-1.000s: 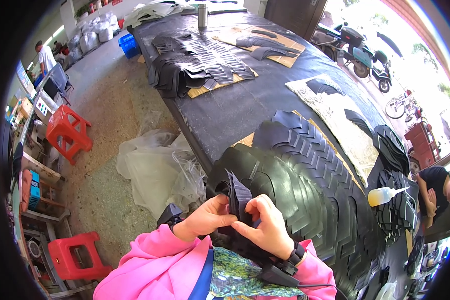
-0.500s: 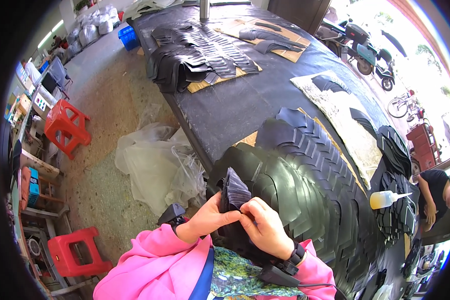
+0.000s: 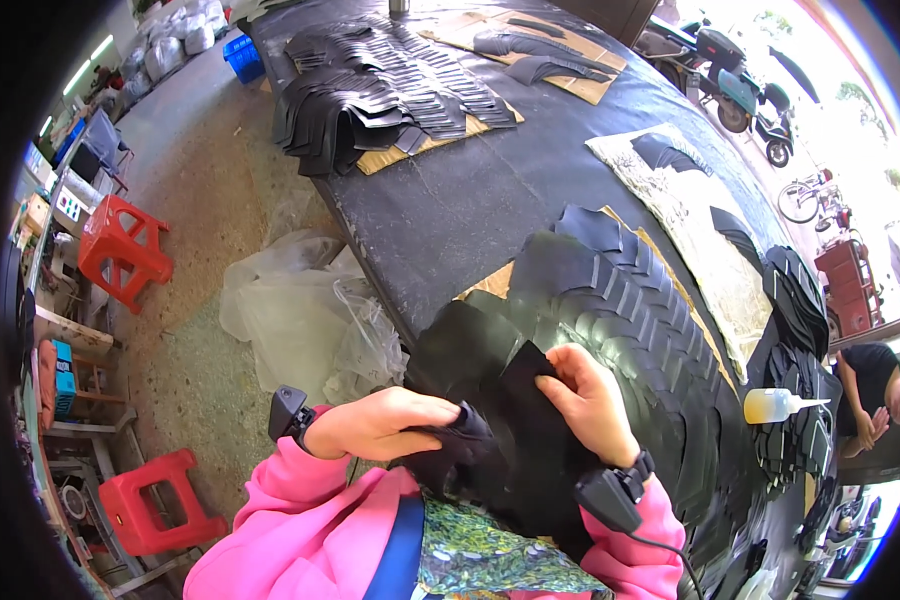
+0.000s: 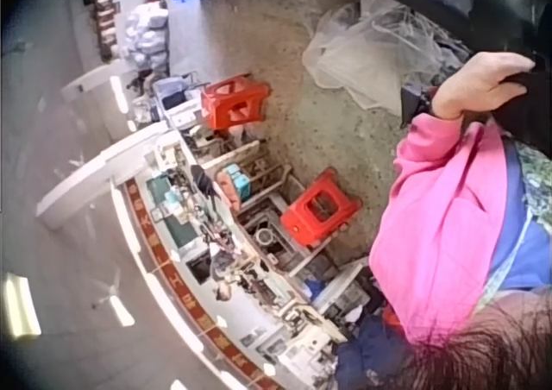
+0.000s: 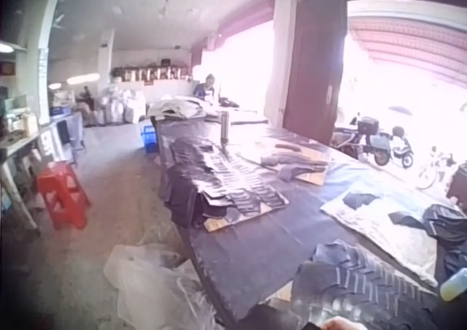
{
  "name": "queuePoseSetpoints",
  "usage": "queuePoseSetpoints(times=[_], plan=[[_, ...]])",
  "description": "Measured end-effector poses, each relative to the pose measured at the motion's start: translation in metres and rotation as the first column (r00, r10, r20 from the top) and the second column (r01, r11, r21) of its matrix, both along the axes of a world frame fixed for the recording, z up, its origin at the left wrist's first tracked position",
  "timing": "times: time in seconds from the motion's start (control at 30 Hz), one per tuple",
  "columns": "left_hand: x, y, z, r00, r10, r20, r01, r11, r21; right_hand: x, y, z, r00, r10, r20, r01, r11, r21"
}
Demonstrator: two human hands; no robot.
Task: The person is stitching or assembling leather components of a shoe upper at a long work table.
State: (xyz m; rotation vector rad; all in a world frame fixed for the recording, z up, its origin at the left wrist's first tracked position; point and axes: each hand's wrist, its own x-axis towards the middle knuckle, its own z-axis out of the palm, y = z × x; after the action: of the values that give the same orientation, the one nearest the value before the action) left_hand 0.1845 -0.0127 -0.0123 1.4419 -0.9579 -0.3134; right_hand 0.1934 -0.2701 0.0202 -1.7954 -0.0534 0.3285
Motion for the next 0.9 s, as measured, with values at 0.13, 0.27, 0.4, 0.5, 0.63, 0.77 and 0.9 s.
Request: queuePoseSetpoints(times=[0.13, 0.27, 0.4, 0.5, 0.63, 0.77, 0.9], plan=[[0.011, -0.009, 0.01, 0.976, -0.075, 0.205, 0.026, 0.973, 0.231, 0.01, -0.004, -0.019, 1.0, 0.021, 0.009, -0.021, 0.998, -0.061], [0.013, -0.013, 0.007, 0.949, -0.049, 0.311, -0.053, 0.949, 0.311, 0.009, -0.002, -0.018, 0.999, 0.022, -0.039, -0.023, 0.999, -0.041], [0.013, -0.014, 0.006, 0.941, -0.063, 0.332, -0.073, 0.922, 0.38, 0.004, 0.002, -0.015, 0.998, 0.045, 0.039, -0.036, 0.977, -0.209], [0.013, -0.015, 0.007, 0.945, -0.076, 0.318, -0.058, 0.919, 0.39, 0.003, 0.007, -0.009, 0.998, 0.035, 0.061, -0.018, 0.966, -0.259], [0.014, -0.017, 0.005, 0.941, -0.072, 0.331, -0.068, 0.918, 0.391, 0.003, 0.009, -0.01, 0.998, 0.01, 0.054, 0.002, 0.977, -0.215], [0.014, -0.017, 0.006, 0.944, -0.08, 0.321, -0.066, 0.906, 0.419, 0.002, 0.006, -0.016, 0.998, -0.038, 0.045, 0.044, 0.99, -0.132], [0.015, -0.017, 0.008, 0.947, -0.098, 0.305, -0.049, 0.896, 0.441, 0.002, 0.006, -0.019, 0.997, -0.076, 0.031, 0.079, 0.992, -0.103]])
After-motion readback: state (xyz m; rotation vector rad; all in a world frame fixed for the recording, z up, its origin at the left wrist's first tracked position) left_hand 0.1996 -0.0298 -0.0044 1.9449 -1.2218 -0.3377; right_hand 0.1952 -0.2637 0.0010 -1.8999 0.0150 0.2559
